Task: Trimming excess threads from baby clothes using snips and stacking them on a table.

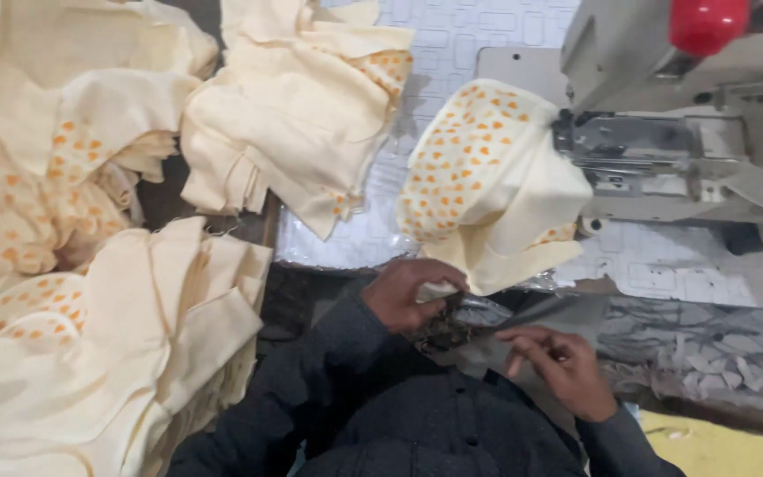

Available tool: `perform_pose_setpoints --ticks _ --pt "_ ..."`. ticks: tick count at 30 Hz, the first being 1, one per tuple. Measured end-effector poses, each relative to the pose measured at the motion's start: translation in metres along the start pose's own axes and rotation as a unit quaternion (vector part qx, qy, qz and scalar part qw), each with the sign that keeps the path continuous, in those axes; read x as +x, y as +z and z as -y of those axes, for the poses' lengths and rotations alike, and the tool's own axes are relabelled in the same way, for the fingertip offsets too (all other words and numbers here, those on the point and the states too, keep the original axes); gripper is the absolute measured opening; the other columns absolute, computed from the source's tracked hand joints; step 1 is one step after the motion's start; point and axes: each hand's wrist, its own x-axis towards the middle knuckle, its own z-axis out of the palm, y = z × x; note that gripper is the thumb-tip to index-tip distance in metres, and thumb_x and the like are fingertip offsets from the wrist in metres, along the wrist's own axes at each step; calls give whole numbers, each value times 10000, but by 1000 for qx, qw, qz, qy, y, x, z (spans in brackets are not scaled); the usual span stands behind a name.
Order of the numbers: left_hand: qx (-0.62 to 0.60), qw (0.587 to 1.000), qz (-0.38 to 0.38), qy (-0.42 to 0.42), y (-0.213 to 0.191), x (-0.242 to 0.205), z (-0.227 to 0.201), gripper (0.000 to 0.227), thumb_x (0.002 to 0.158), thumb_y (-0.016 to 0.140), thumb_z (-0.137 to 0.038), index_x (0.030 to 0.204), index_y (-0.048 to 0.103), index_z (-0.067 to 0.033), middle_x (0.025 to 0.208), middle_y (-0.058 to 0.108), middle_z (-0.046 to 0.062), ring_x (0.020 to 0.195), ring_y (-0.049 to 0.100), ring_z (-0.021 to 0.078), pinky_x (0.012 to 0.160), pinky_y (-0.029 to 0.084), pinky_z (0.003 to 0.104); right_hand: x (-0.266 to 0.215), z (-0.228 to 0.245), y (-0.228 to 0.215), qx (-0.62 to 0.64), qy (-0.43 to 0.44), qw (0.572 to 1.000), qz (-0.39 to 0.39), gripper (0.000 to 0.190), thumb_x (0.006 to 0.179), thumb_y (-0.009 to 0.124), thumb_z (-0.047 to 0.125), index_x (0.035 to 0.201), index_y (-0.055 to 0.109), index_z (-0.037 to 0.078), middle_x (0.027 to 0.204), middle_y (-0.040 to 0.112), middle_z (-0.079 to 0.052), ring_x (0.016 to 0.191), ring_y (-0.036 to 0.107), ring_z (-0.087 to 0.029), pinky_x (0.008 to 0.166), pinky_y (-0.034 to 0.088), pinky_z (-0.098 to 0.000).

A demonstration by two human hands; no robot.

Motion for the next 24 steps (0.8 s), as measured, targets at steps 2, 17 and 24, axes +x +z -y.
perform_pose_setpoints --ticks 2,17,24 --pt "136 964 -156 168 12 24 43 695 625 419 92 1247 653 -112 1292 687 106 1293 610 359 1145 485 481 -15 3 -20 -20 -55 980 -188 494 1051 520 193 636 728 26 711 763 -120 985 782 -296 931 632 -428" --pt "168 967 -76 176 3 44 21 725 719 629 -212 1437 556 -140 1432 522 175 1360 492 480 1125 400 593 62 6 -11 -196 -308 920 -144 202 824 832 75 1018 780 57 849 735 -136 717 685 -377 617 583 -447" --pt "411 877 2 247 -8 7 -26 145 681 737 -91 738 677 -210 1297 601 69 1320 505 381 1048 335 595 -13 -8 -4 -126 -166 975 81 187 990 608 219 1024 786 173 943 773 -17 873 755 -229 780 546 -330"
